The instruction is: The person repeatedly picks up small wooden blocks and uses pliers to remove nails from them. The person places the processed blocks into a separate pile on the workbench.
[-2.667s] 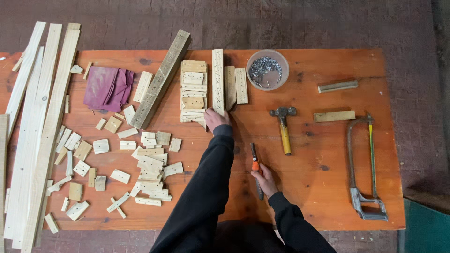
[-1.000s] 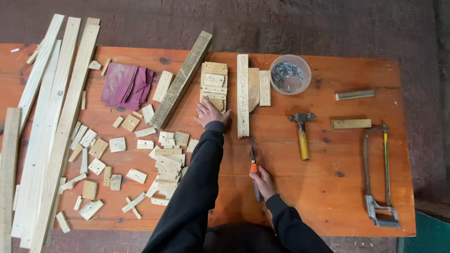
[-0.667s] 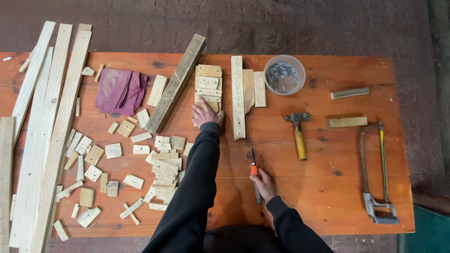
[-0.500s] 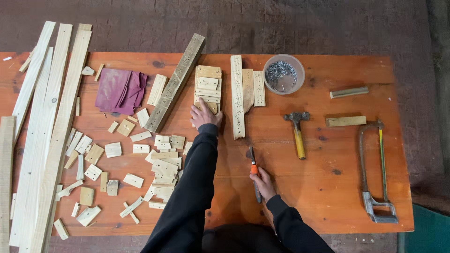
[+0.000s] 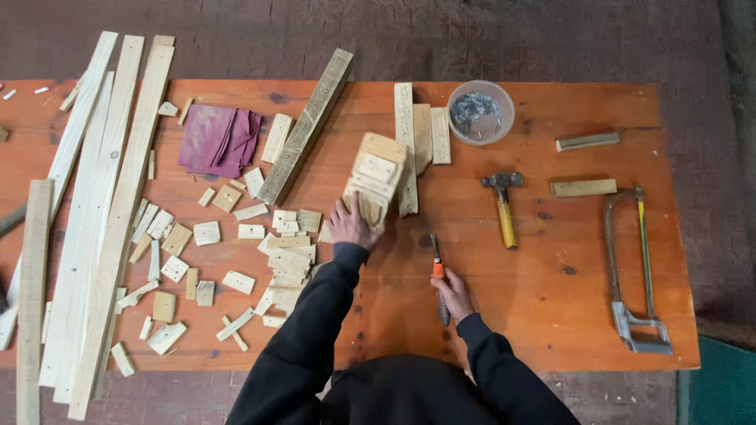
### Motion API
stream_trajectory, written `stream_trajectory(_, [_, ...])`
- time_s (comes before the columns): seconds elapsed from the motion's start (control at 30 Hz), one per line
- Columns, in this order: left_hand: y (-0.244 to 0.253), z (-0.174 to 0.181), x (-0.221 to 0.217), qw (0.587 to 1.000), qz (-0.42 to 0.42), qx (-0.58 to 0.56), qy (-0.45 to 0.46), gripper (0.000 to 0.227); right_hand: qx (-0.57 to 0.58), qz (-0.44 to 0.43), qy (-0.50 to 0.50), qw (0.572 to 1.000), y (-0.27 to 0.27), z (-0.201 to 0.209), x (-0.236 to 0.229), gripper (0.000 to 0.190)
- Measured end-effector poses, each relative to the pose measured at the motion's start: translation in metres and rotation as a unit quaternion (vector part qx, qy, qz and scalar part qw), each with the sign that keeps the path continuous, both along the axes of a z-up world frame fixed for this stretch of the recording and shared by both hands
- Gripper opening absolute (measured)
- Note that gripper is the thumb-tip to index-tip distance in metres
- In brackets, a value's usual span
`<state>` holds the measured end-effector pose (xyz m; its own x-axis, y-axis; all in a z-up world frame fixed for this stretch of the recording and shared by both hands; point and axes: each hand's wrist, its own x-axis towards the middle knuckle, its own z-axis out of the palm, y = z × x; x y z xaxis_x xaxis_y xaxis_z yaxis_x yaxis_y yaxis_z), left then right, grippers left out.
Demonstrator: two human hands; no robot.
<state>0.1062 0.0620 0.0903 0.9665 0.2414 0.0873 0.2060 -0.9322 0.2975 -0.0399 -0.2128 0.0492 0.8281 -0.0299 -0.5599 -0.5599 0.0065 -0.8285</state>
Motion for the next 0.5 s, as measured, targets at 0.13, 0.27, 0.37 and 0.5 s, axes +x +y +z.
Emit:
stream_trajectory(0.13, [-0.004,0.007,-0.056,0.994,-0.090,0.046,-0.049,0.112,0.000,-0.022,-0.014,1.000,-0.011,-0.004,-0.015,0.048])
stream_trajectory(0.27, [-0.009,0.009,-0.108,0.984,-0.170,0.039,-0.027,0.109,-0.010,-0.067,-0.007,0.998,-0.017,0.020,-0.035,0.050])
stream_trajectory(0.37, [-0.012,0.004,-0.136,0.979,-0.199,0.042,-0.001,0.113,-0.011,-0.070,0.000,0.997,-0.032,0.001,-0.051,0.057])
stream_trajectory(0.5, [-0.009,-0.011,-0.165,0.973,-0.226,0.040,0.012,0.114,-0.029,-0.077,-0.013,0.997,-0.030,0.030,-0.064,0.062])
